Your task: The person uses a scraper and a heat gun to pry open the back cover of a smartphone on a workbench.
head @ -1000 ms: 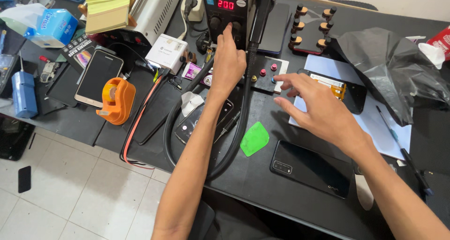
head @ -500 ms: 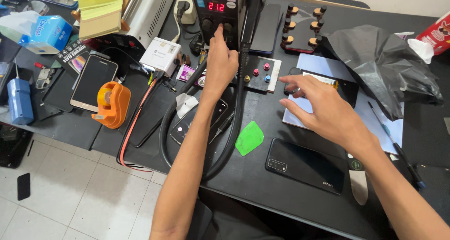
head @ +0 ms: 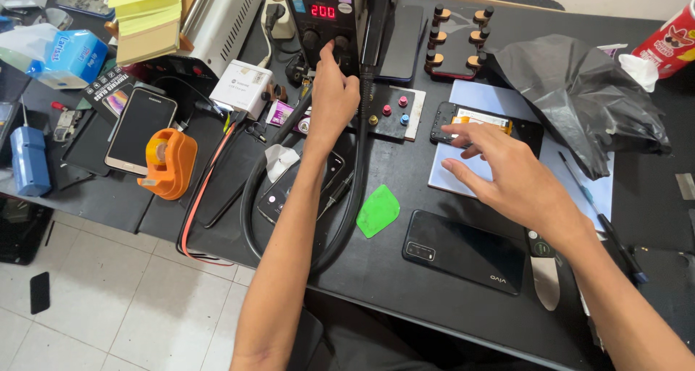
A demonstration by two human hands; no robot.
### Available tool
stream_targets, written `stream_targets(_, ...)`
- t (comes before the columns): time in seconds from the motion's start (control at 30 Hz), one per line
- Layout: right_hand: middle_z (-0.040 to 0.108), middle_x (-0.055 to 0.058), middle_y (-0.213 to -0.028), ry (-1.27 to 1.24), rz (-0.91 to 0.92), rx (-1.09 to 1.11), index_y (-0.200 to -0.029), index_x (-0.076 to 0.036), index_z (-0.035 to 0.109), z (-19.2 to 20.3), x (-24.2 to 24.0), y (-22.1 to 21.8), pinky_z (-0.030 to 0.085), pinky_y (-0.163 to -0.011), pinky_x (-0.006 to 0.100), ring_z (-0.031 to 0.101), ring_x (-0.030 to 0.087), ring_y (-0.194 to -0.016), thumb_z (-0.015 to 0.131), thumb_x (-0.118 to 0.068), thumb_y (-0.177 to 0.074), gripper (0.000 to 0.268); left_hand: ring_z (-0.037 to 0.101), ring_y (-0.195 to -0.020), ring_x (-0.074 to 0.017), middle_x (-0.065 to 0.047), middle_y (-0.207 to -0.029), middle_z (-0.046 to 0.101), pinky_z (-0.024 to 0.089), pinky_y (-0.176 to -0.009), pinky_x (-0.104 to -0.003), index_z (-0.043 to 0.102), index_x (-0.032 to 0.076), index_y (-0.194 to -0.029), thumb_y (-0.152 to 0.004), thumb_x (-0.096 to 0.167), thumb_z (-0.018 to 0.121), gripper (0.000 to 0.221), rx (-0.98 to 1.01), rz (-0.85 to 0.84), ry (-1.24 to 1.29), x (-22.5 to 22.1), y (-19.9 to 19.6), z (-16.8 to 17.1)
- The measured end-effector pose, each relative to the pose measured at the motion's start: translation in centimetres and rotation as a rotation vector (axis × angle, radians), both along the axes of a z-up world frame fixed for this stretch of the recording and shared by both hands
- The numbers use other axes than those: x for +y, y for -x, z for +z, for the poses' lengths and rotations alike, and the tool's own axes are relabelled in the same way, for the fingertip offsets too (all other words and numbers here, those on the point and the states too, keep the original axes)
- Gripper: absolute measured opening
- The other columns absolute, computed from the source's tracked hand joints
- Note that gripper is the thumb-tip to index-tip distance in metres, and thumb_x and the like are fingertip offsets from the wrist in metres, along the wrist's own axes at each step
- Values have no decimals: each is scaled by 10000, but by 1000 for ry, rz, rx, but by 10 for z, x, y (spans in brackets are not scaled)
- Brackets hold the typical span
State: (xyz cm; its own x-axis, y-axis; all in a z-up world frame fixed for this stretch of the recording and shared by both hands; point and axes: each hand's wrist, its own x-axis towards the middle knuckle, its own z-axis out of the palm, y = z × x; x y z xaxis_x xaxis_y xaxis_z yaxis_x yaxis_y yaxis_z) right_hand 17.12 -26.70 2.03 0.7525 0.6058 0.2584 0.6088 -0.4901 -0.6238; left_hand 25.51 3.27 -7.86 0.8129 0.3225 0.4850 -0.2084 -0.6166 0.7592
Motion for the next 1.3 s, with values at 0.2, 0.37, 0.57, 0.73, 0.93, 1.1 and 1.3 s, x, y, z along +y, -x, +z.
stream_targets(0.2, 715, 149, -1116, 14, -10, 3, -1319, -36, 610, -3, -3, 2, 552, -856, 380, 715, 264, -976, 715, -247, -904, 478, 617, -825, -276, -192, -1005, 588, 499, -857, -417, 344, -67, -1499, -864, 7, 579, 682, 44, 9, 3, 2, -1, -2)
stream_targets(0.37, 720, 151, -1122, 21, -11, 3, -1318, -35, 611, -3, -5, 3, 552, -860, 383, 713, 270, -982, 714, -251, -905, 478, 612, -825, -268, -179, -974, 587, 503, -855, -408, 318, -71, -1521, -872, 27, 587, 709, 52, 7, 4, 3, -1, -2)
stream_targets(0.57, 713, 161, -1144, 28, -21, 17, -1330, -34, 602, -3, -7, 4, 556, -862, 380, 714, 272, -1007, 710, -251, -902, 492, 625, -820, -269, -163, -967, 606, 508, -821, -409, 426, -55, -1429, -934, 96, 572, 537, -51, 77, 17, -2, 5, 8)
stream_targets(0.73, 715, 154, -1152, 45, -19, 13, -1315, -29, 602, -3, -8, 6, 549, -862, 390, 715, 270, -998, 715, -244, -897, 483, 661, -812, -261, -154, -958, 662, 520, -753, -419, 640, -3, -1093, -1080, 331, 578, 341, -55, 153, 49, -23, 11, 31)
stream_targets(0.93, 712, 142, -1195, 18, -10, -3, -1286, -28, 603, 4, -9, 15, 550, -854, 383, 716, 262, -984, 720, -244, -886, 469, 681, -825, -325, -158, -842, 704, 530, -736, -435, 599, -13, -1131, -1060, 399, 595, 418, -71, -6, 12, -47, 7, 48)
stream_targets(1.1, 703, 137, -1146, 21, -27, 13, -1308, -47, 598, 13, -15, 22, 555, -836, 378, 719, 249, -966, 717, -235, -894, 470, 680, -585, -324, -190, -716, 687, 528, -555, -470, 553, 20, -1208, -1004, 413, 527, 444, 81, -41, 364, -64, 9, 83)
stream_targets(1.3, 643, 148, -1204, 8, -154, -288, -1373, -80, 590, 30, -25, 46, 548, -848, 399, 679, 294, -1033, 732, -174, -925, 479, 727, -771, -362, -219, -857, 725, 543, -681, -447, 576, 14, -1204, -1041, 435, 581, 451, -122, -152, 162, -107, 44, 112)
